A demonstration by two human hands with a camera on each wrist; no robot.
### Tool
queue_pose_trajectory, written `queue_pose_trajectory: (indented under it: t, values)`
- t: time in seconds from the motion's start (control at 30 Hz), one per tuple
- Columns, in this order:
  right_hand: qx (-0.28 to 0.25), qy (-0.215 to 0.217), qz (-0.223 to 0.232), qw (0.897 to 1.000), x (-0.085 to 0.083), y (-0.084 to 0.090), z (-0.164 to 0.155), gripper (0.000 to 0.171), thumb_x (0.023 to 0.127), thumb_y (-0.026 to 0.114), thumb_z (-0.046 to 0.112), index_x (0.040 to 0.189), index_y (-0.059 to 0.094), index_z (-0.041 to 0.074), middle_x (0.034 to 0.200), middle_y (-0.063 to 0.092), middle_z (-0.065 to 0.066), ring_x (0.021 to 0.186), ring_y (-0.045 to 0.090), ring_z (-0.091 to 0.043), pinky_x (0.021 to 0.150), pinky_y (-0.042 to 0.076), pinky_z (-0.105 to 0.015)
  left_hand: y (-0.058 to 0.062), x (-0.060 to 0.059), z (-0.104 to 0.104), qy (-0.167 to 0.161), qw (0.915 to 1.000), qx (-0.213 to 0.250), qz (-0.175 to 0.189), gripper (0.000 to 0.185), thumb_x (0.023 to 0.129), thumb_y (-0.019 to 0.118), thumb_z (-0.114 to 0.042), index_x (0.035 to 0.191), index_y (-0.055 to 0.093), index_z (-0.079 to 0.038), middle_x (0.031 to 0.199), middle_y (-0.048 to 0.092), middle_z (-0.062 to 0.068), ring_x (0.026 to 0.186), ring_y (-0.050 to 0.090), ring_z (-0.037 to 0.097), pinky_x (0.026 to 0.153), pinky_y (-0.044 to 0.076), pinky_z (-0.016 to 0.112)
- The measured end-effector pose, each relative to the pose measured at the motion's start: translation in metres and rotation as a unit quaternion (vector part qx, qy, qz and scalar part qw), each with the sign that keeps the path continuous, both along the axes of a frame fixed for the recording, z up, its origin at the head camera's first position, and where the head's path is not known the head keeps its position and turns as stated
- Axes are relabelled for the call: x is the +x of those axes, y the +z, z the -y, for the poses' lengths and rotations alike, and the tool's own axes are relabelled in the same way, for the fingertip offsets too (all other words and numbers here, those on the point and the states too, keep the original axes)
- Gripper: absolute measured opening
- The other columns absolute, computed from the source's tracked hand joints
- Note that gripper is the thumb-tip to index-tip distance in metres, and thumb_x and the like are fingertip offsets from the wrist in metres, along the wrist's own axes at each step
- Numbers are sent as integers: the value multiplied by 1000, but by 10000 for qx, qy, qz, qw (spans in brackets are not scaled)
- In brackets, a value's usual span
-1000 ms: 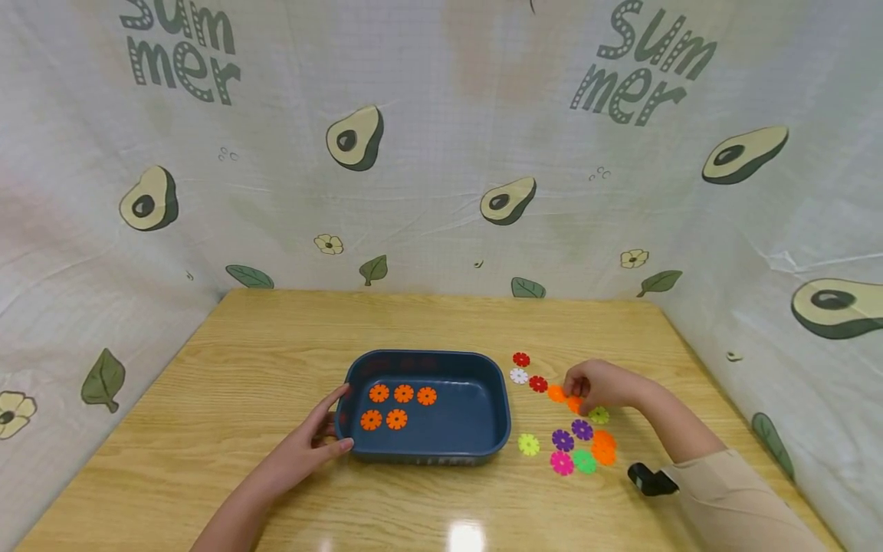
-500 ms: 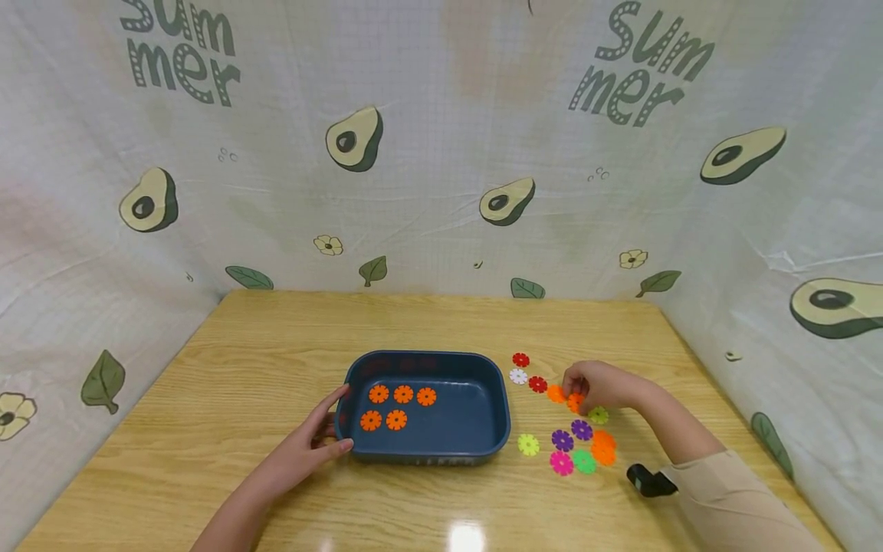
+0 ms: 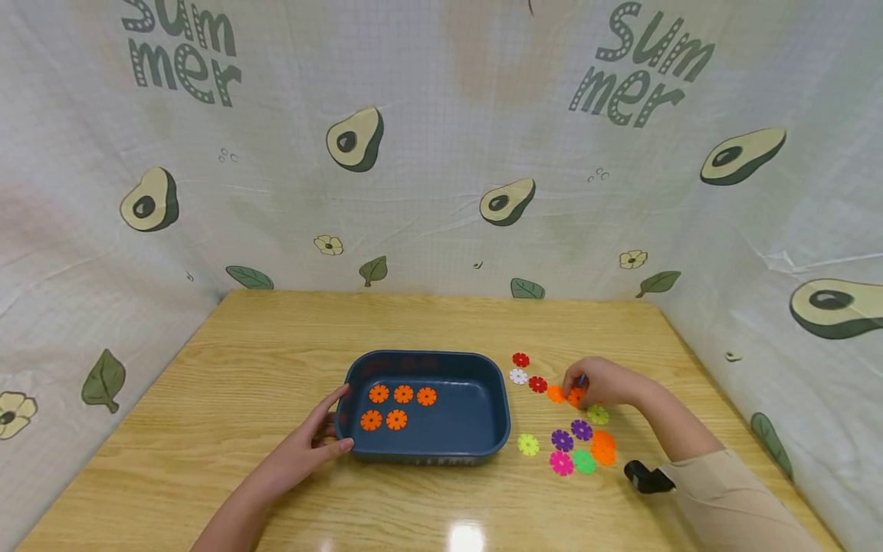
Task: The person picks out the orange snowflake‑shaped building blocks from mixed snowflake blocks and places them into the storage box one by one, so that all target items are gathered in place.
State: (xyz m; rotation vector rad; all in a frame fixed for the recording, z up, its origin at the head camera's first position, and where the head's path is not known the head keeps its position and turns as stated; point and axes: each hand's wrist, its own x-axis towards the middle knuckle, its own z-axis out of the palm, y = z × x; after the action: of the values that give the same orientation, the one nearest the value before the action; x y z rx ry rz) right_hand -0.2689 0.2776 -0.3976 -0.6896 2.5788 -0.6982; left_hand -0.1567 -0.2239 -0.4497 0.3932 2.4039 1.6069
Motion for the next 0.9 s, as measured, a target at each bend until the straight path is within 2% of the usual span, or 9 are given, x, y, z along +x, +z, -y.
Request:
queue_pose_trajectory:
  t: [0.23,0.47,0.73,0.9]
  values:
    - [-33,-40,-64,10000,-2,13,11,20,75,76,-7,88,75,7,86,66,1,71,55,-17,63,51,-30,-1,0,0,-6,10000,-1,-38,78,96,64,-19,157,15,-21,141,43,27,116,53,32,86,45,26]
    - [-208,-178,255,9993,-4,30,35,19,79,75,-7,95,75,2,87,67,-2,69,62,-17,65,54,-31,0,0,0,9,10000,5,-94,78,96,64,-19,157,16,-21,140,45,27,116,55,32,86,45,25]
    - [-658,182,436,9967,-2,46,61,15,82,72,-8,95,74,0,88,69,-4,72,68,-24,68,55,-33,4,0,0,-85,9998,79,-156,77,96,64,-18,157,16,-19,140,44,29,116,55,32,85,46,26]
    - [-745,254,502,9956,-3,54,76,19,81,71,-9,98,73,-1,84,69,-7,68,67,-32,70,55,-43,4,1,1,-110,9997,125,-158,77,97,63,-18,157,15,-19,139,44,29,116,55,33,85,46,26]
